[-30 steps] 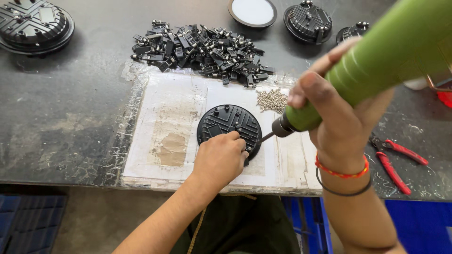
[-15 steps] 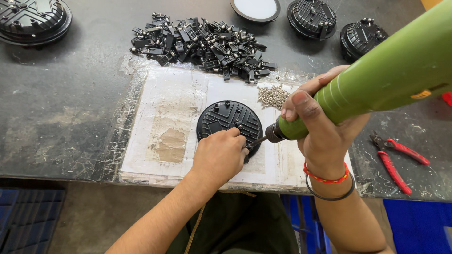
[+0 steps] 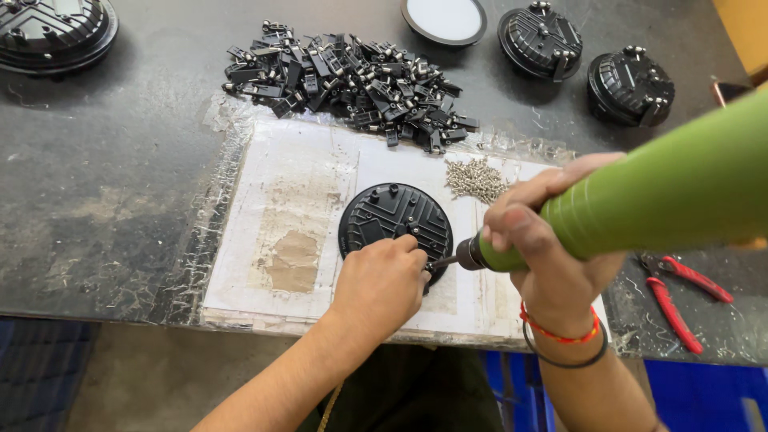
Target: The person uses a green pneumatic screwdriver to fasten screws into black circular electronic housings. They repeatedly pick up small black components, place them into the housings, and drive screws to secure them. Completed units are moved aside on the table.
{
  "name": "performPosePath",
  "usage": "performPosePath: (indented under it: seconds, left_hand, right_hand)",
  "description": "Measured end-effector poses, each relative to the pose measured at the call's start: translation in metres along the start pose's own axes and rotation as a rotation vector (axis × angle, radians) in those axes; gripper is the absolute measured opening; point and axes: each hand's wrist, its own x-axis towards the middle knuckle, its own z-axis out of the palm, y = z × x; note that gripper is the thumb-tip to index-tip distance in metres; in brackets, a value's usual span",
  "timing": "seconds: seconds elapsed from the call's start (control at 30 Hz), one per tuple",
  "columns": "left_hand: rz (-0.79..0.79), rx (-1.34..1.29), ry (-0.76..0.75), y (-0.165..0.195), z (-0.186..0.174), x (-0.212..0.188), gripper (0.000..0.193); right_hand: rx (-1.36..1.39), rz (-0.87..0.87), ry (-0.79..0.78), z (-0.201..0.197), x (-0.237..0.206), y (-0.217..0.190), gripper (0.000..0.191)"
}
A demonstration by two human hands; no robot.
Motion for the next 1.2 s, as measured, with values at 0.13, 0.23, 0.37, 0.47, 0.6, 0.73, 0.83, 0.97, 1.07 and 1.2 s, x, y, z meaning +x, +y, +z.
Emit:
performPosePath:
  seconds: [0.13, 0.23, 0.37, 0.47, 0.6, 0.73, 0.83, 0.97, 1.07, 1.2]
  left_hand:
    - [0.016, -0.019, 0.029, -0.001, 0.003, -0.003, 0.015]
    - [0.011, -0.031, 0.025, -0.002, 0.004, -0.002, 0.014]
    - [0.018, -0.032, 0.043, -0.002, 0.006, -0.001, 0.014]
    - [0.027, -0.023, 0.050, -0.005, 0.008, 0.000, 0.015]
    - [0.093, -0.012, 0.095, -0.019, 0.010, -0.006, 0.018]
    - [0.137, 0.004, 0.321, -0.046, 0.006, -0.014, 0.074]
    - [0.083, 0.070, 0.243, -0.054, 0.009, -0.017, 0.091]
    - [-0.034, 0.077, 0.300, -0.037, 0.023, -0.023, 0.088]
    - [-0.094, 0.099, 0.345, -0.021, 0.030, -0.029, 0.085]
    - [-0.122, 0.115, 0.346, -0.016, 0.029, -0.033, 0.084]
  right_hand:
    - [0.042, 0.039, -0.047, -0.001, 0.000, 0.000, 0.031]
    - [-0.005, 0.039, -0.063, -0.001, 0.003, 0.004, 0.033]
    - [-0.038, 0.053, -0.077, 0.002, 0.004, 0.009, 0.041]
    - [-0.056, 0.086, -0.059, 0.006, 0.009, 0.011, 0.045]
    - [-0.057, 0.129, -0.055, 0.005, 0.023, 0.012, 0.043]
    - [0.060, 0.113, -0.142, -0.007, 0.031, 0.006, 0.028]
    - [0.072, 0.096, -0.190, -0.017, 0.032, 0.003, 0.038]
    - [0.092, 0.080, -0.253, -0.037, 0.025, 0.002, 0.054]
    - [0.078, 0.165, -0.200, -0.067, 0.017, 0.007, 0.061]
    - [-0.194, 0.308, -0.077, -0.111, 0.006, 0.036, 0.036]
